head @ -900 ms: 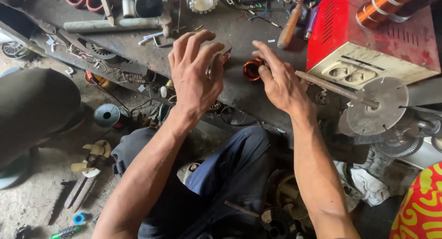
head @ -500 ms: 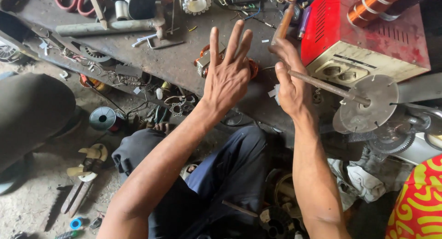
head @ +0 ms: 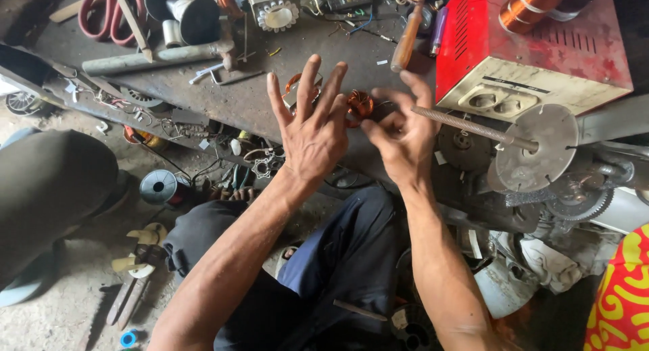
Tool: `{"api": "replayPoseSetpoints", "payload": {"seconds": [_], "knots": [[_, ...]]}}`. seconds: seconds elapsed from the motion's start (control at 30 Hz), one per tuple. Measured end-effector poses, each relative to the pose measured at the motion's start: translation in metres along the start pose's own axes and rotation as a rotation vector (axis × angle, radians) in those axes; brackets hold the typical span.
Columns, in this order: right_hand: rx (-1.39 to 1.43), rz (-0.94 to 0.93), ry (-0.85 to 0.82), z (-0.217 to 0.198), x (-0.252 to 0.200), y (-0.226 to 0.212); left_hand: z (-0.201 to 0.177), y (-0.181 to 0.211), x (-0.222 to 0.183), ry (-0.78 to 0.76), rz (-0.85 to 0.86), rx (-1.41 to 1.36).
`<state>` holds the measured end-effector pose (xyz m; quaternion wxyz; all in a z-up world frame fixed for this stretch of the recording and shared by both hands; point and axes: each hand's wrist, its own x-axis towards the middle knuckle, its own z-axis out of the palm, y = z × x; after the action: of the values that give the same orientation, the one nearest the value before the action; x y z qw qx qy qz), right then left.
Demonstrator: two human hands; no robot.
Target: Inserting copper wire coils into the slots of an electric motor stator during a repair process.
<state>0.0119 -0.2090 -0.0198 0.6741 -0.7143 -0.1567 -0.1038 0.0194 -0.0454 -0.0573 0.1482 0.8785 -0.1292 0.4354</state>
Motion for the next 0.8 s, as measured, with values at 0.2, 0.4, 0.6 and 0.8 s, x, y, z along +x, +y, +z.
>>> {"api": "replayPoseSetpoints", "payload": {"seconds": [0.2,0.4,0.6,0.8], "knots": [[-0.140,0.032,-0.002,0.020,0.003,0.018,0.005,-0.004,0.004,0.203,0.071,0.028],[-0.199,-0.048,0.007,0.015,0.000,0.035,-0.029,-0.007,0.013,0.077,-0.001,-0.142],[-0.128,-0.025,-0.073,0.020,-0.006,0.015,-0.048,-0.057,0.056,-0.158,-0.200,-0.480],[-0.208,-0.047,-0.067,0.023,-0.005,0.007,-0.013,-0.064,0.052,-0.243,-0.250,-0.558]]}}
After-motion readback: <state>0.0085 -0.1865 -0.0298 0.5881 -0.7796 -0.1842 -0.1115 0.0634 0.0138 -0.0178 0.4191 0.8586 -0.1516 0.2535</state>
